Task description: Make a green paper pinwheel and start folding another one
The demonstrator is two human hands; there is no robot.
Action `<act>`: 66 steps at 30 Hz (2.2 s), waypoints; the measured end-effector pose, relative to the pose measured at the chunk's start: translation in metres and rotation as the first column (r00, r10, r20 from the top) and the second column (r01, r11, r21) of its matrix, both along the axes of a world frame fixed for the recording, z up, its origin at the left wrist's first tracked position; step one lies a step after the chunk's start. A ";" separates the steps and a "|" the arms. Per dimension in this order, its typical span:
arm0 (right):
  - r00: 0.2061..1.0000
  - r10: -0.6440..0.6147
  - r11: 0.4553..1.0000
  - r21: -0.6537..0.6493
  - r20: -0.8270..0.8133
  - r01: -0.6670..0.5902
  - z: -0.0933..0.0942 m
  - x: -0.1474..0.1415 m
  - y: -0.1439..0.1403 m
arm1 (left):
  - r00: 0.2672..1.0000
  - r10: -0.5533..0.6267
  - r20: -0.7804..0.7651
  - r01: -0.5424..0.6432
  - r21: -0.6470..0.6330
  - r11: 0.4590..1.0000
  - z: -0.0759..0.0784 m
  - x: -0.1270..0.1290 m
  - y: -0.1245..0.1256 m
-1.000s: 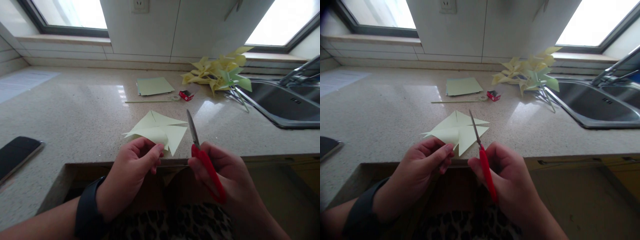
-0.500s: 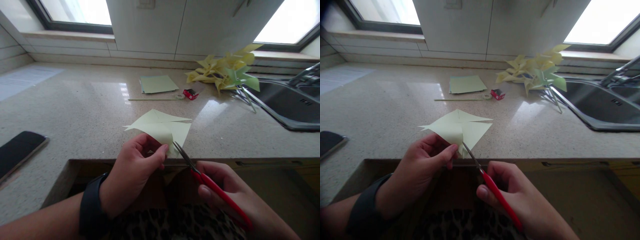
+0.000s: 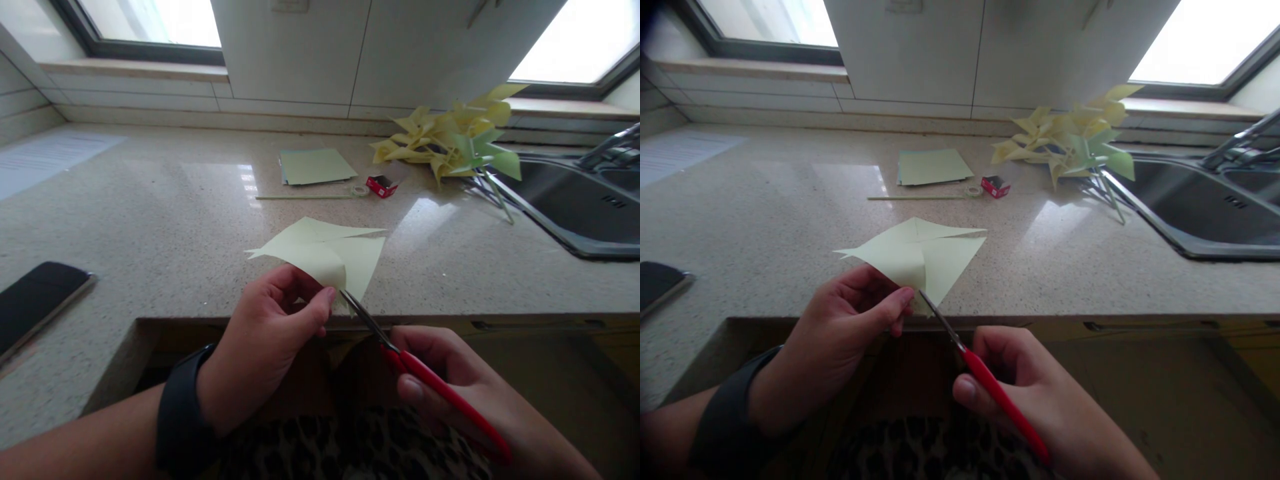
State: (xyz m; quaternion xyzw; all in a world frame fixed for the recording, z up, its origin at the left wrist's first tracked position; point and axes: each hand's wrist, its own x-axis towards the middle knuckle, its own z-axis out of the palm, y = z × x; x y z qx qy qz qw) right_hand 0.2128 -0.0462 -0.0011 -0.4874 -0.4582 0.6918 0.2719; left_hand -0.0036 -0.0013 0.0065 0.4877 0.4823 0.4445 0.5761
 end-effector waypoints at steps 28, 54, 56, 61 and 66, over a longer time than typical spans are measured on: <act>0.990 -0.143 0.989 -0.019 0.018 0.143 0.002 -0.003 -0.005 | 1.000 -0.031 -0.002 0.031 0.004 1.000 -0.003 -0.001 0.000; 0.902 -0.422 0.777 0.550 0.095 0.306 0.010 -0.033 0.035 | 0.990 -0.010 0.141 0.018 -0.052 0.998 -0.004 0.001 0.001; 0.912 -0.391 0.797 0.541 0.124 0.268 0.009 -0.036 0.040 | 0.985 -0.009 0.171 0.013 -0.022 1.000 -0.005 0.001 0.002; 0.918 -0.363 0.802 0.554 0.160 0.221 0.005 -0.037 0.048 | 0.997 -0.065 0.046 0.065 0.000 0.998 -0.004 -0.003 0.008; 0.924 -0.361 0.799 0.553 0.126 0.237 0.002 -0.037 0.057 | 0.992 -0.126 -0.010 0.126 0.002 0.992 -0.002 -0.007 0.014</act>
